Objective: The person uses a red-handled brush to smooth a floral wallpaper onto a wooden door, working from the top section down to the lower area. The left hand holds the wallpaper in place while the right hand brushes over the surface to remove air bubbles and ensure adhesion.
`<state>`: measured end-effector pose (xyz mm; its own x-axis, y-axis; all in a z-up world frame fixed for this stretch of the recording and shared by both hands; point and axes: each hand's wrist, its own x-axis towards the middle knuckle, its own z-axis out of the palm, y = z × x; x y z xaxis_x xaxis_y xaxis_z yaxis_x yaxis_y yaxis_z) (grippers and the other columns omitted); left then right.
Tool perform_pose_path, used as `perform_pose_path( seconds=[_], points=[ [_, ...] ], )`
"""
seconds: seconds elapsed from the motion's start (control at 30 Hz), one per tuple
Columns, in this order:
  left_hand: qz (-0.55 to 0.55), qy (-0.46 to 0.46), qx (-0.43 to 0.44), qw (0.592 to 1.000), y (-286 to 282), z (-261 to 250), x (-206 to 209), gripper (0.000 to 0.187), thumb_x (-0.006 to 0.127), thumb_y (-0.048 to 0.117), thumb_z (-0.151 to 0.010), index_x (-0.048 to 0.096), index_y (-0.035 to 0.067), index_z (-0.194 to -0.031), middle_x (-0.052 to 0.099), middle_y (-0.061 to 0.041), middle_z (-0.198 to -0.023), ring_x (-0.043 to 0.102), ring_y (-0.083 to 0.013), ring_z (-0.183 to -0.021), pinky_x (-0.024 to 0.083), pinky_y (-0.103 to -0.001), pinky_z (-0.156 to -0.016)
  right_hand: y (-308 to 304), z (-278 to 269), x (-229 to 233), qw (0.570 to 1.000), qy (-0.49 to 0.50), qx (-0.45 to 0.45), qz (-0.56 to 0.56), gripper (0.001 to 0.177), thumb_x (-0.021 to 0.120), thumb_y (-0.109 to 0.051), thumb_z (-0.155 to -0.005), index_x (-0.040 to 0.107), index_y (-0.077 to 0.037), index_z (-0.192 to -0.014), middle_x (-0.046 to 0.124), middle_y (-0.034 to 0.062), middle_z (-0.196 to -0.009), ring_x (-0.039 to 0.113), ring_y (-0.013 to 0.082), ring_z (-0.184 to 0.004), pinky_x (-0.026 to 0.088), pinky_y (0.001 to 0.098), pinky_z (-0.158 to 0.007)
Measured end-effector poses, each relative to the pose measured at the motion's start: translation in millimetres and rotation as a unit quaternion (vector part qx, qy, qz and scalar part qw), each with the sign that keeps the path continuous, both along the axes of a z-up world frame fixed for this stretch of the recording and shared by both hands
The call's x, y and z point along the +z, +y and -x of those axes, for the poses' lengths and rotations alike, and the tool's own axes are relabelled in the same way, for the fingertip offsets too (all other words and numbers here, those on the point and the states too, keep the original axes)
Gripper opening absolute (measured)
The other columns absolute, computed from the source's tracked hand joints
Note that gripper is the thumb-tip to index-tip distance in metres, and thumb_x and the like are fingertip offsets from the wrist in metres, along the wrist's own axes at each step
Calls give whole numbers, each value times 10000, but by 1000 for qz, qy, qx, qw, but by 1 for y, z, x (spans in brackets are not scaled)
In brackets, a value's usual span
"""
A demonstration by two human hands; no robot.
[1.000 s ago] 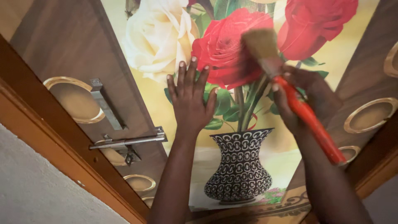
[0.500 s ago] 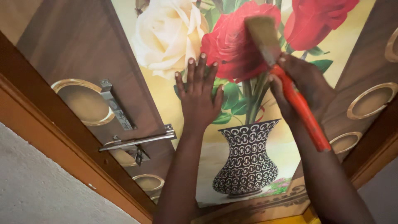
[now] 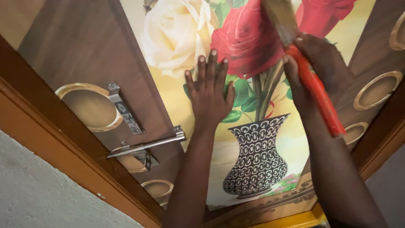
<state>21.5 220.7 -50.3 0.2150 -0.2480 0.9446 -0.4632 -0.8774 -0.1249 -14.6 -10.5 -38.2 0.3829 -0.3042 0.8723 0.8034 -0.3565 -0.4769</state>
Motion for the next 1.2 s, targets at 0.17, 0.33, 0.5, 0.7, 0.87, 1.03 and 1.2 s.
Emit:
perform_pose_path(
  seconds=[0.17, 0.33, 0.5, 0.7, 0.87, 1.03, 1.2],
  points=[
    [-6, 13, 7, 1000, 2, 2, -1, 672, 587, 389, -1033, 392, 133, -1623, 272, -86, -1725, 205, -309, -1618, 9, -607, -1296, 27, 39, 12, 984, -119, -59, 115, 258, 714, -28, -1160, 577, 15, -1375, 669, 151, -1216, 695, 182, -1057, 583, 273, -974],
    [-9, 20, 9, 1000, 1, 4, 2, 702, 583, 391, -1014, 387, 91, -1619, 276, -97, -1718, 207, -307, -1612, 10, -606, -1289, 37, 72, 29, 972, -133, -66, 181, 280, 751, 10, -1064, 623, 19, -1312, 692, 198, -1179, 719, 246, -1066, 587, 307, -983],
    [-7, 15, 6, 1000, 1, 0, 0, 687, 573, 403, -1028, 393, 98, -1617, 281, -98, -1717, 216, -308, -1606, 14, -610, -1284, 28, 44, 39, 968, -165, -127, 140, 274, 754, 9, -1134, 582, 63, -1340, 630, 209, -1255, 679, 256, -1141, 568, 315, -1043],
    [-6, -15, 5, 1000, 4, -8, -8, 726, 606, 417, -1063, 315, 52, -1619, 260, -128, -1737, 216, -325, -1639, 32, -605, -1328, 45, 59, 39, 946, -181, -175, 206, 302, 843, -1, -1045, 666, 6, -1289, 714, 167, -1196, 735, 255, -1103, 607, 304, -981],
    [89, -7, -49, 995, 2, -9, -10, 892, 637, 524, -987, 225, -2, -1579, 231, -243, -1688, 182, -453, -1591, 100, -625, -1303, 69, 73, 38, 958, -152, -113, 214, 317, 845, -14, -951, 686, -4, -1226, 719, 161, -1204, 741, 277, -1102, 613, 344, -961],
    [99, -34, -43, 994, 0, -3, -10, 915, 652, 498, -1001, 172, 6, -1606, 235, -218, -1706, 177, -458, -1608, 121, -630, -1312, 69, 90, 42, 955, -124, -112, 244, 310, 856, -51, -906, 713, -26, -1179, 729, 160, -1181, 754, 257, -1067, 624, 335, -887],
    [98, -35, -45, 994, 1, -4, -10, 930, 664, 463, -1008, 136, 7, -1623, 249, -206, -1717, 182, -458, -1620, 130, -634, -1323, 57, 83, 54, 950, -167, -152, 217, 278, 841, -39, -1003, 681, -14, -1229, 702, 155, -1233, 735, 266, -1151, 612, 334, -979]
  ],
)
